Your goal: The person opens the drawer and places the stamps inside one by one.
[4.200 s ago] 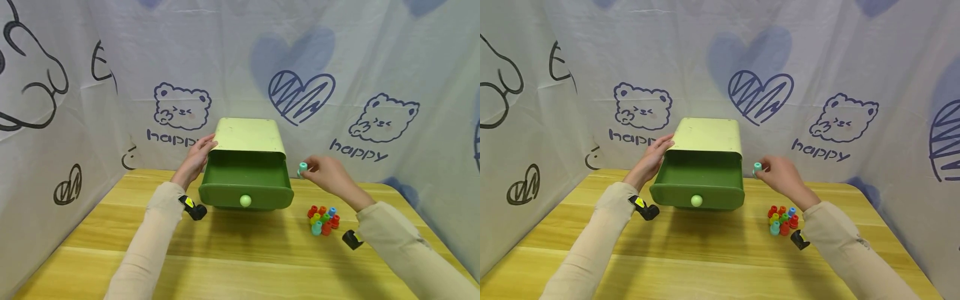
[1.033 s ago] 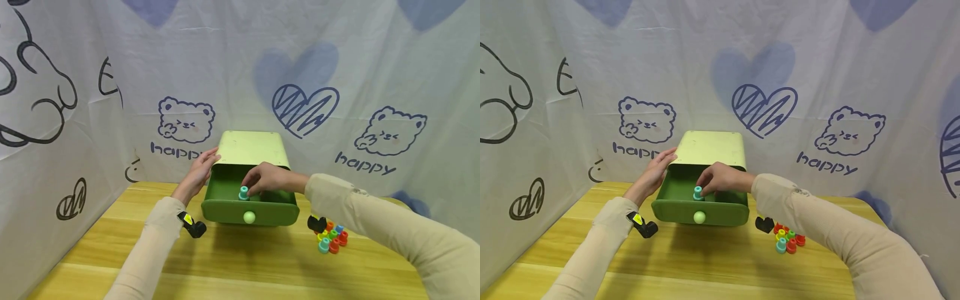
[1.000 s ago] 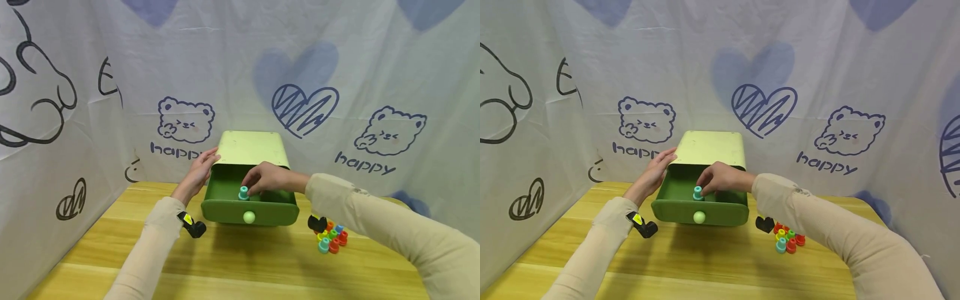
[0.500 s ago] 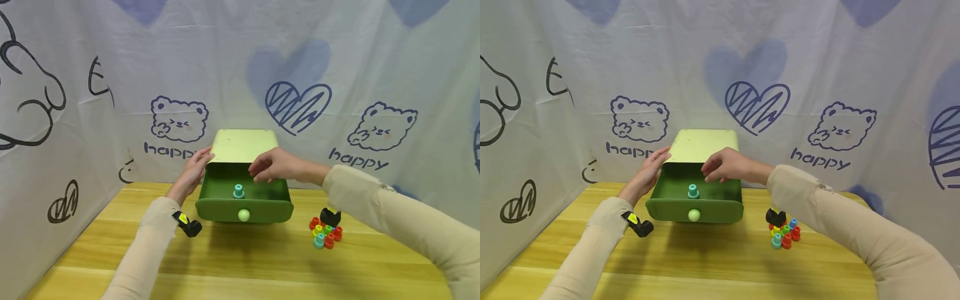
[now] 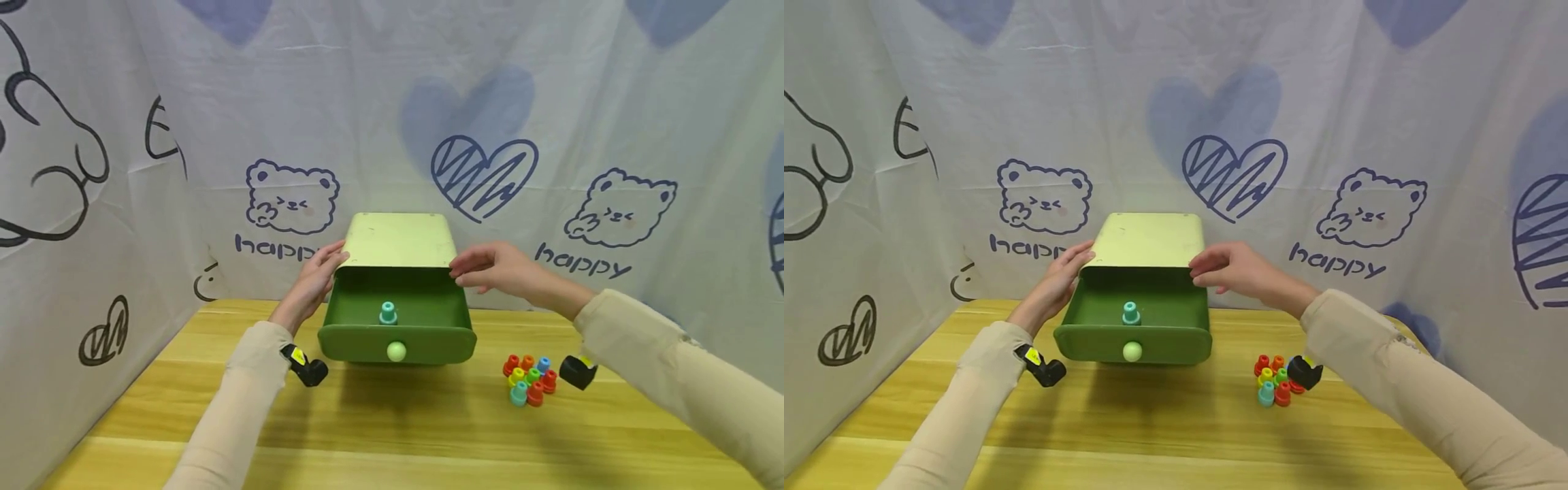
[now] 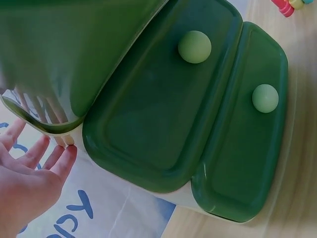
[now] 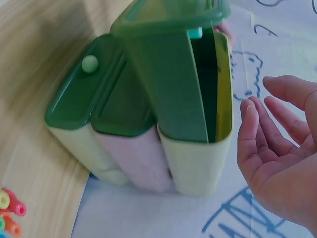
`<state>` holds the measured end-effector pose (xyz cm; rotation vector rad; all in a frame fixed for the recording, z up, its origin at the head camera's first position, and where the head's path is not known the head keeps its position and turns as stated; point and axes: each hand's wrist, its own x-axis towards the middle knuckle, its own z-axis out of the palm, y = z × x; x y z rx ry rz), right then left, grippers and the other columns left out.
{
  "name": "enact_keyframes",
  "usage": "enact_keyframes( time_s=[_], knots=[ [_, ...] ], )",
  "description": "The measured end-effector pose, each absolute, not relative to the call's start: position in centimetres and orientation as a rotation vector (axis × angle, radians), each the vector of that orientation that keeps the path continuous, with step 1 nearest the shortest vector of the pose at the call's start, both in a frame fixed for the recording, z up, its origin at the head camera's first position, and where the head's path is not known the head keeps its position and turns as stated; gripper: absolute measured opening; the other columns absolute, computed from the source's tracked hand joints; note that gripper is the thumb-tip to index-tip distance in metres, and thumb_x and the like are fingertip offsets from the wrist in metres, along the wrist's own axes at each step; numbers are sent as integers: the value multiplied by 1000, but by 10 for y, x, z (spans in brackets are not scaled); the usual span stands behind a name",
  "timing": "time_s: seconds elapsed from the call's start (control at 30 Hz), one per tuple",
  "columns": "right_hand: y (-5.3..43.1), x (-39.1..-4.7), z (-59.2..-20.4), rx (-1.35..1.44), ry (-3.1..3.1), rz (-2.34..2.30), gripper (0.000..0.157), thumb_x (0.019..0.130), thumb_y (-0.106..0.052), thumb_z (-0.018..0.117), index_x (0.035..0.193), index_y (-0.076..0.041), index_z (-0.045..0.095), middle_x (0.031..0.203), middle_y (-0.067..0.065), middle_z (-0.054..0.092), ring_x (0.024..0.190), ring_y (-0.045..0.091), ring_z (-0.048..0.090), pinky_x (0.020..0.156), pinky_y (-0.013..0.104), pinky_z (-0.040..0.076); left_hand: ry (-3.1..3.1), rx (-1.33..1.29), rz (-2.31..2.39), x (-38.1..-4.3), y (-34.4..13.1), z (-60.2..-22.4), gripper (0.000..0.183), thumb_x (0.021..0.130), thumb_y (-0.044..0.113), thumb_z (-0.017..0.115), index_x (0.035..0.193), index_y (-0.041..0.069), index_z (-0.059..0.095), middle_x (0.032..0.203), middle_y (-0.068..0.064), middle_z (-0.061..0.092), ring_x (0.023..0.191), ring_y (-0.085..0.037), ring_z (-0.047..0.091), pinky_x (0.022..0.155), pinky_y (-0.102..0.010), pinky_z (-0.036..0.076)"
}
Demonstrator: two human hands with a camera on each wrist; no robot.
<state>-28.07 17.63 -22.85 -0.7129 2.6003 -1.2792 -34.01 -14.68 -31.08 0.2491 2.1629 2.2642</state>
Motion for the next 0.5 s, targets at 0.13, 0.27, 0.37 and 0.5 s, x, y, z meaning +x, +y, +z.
enact_keyframes(
  time_s=[0.13,0.27,0.37,0.5],
  knots=[
    [197,-279,-232,-684,2677,-1265,34,92,-15,66,121,3,62,116,17,65,103,29,61,77,33,54,2175,240,2237,-340,-147,-311,59,99,25,53,151,10,30,151,-16,30,137,-28,32,114,-41,25],
    [217,-274,-236,-609,2738,-1252,33,93,-17,66,120,2,62,116,15,65,102,28,61,78,34,54,2194,247,2211,-340,-147,-310,58,99,25,52,151,10,30,152,-17,29,139,-29,29,115,-43,22],
    [231,-270,-244,-571,2756,-1233,35,93,-19,66,121,2,62,117,15,65,101,27,61,77,34,54,2211,257,2196,-340,-148,-310,59,99,25,51,152,9,29,152,-18,28,140,-30,25,115,-46,19],
    [247,-264,-264,-531,2737,-1208,35,93,-20,66,120,2,63,115,15,66,100,26,62,77,34,55,2241,258,2183,-341,-149,-309,59,99,26,51,151,8,30,152,-18,29,141,-31,25,115,-51,16]
  ],
)
